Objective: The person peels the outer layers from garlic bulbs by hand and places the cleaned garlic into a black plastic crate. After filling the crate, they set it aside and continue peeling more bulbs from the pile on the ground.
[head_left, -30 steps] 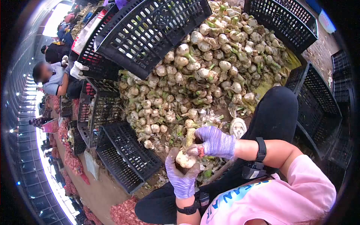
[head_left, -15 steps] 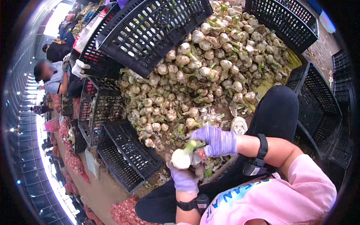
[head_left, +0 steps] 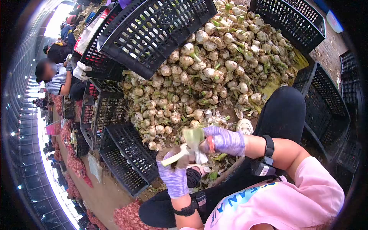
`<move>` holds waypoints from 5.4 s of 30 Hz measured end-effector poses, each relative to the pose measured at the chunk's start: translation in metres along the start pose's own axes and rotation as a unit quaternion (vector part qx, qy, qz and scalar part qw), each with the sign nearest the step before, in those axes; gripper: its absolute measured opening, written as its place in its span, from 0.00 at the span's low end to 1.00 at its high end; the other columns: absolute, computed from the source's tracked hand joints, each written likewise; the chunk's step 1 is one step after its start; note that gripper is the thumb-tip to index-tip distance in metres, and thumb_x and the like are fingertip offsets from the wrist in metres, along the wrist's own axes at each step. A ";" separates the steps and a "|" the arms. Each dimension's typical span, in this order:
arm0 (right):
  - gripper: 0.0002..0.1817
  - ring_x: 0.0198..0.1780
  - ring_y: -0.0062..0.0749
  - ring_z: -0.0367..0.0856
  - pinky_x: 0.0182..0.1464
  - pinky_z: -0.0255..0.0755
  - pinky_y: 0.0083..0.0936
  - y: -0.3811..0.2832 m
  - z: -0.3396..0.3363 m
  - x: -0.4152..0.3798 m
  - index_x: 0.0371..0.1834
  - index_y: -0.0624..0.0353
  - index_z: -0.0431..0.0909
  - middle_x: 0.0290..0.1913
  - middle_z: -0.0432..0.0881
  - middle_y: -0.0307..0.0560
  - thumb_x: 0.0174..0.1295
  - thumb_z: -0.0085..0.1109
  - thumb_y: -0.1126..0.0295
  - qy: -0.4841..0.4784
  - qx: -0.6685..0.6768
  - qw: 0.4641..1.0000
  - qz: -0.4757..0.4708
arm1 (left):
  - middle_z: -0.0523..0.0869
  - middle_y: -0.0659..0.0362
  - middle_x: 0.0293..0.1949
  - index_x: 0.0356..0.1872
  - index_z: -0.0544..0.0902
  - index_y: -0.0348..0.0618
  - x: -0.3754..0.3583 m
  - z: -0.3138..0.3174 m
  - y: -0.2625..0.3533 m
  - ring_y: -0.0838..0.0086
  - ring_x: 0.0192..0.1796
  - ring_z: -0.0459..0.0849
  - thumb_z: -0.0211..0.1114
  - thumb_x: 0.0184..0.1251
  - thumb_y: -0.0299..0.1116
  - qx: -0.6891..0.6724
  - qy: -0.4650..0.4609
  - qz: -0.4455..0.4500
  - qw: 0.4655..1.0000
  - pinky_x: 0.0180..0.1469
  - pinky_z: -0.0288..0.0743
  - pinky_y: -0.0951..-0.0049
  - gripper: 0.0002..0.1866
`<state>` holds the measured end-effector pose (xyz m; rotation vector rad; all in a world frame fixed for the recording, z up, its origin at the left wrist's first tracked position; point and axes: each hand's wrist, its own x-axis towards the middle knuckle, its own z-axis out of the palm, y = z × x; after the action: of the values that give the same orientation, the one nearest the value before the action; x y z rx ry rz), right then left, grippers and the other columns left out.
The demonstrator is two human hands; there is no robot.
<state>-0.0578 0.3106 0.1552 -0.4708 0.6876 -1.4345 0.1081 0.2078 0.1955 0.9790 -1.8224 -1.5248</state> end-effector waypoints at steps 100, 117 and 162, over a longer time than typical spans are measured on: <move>0.21 0.39 0.20 0.73 0.43 0.69 0.22 0.003 0.027 0.002 0.45 0.65 0.73 0.37 0.80 0.42 0.55 0.64 0.61 0.122 -0.168 0.977 -0.049 | 0.72 0.54 0.56 0.61 0.65 0.38 -0.027 0.020 0.006 0.65 0.57 0.72 0.79 0.37 0.45 -0.176 -0.045 -0.133 0.974 0.61 0.65 0.64 0.47; 0.21 0.44 0.22 0.77 0.48 0.71 0.23 -0.007 0.003 0.000 0.49 0.65 0.75 0.42 0.82 0.45 0.51 0.63 0.69 0.046 -0.157 0.984 -0.065 | 0.75 0.57 0.52 0.61 0.65 0.44 -0.020 0.028 0.005 0.64 0.50 0.76 0.61 0.52 0.62 -0.255 -0.076 -0.236 0.934 0.52 0.71 0.63 0.41; 0.22 0.40 0.20 0.74 0.43 0.70 0.21 -0.007 0.013 -0.001 0.46 0.65 0.75 0.37 0.79 0.41 0.56 0.63 0.59 0.063 -0.107 0.992 -0.012 | 0.75 0.57 0.47 0.57 0.66 0.41 -0.019 0.010 0.006 0.71 0.42 0.79 0.74 0.37 0.60 -0.085 -0.089 -0.176 0.977 0.41 0.78 0.72 0.48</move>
<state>-0.0539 0.3093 0.1695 -0.5589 0.9461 -1.4282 0.1100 0.2294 0.2006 1.1569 -1.6619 -2.0044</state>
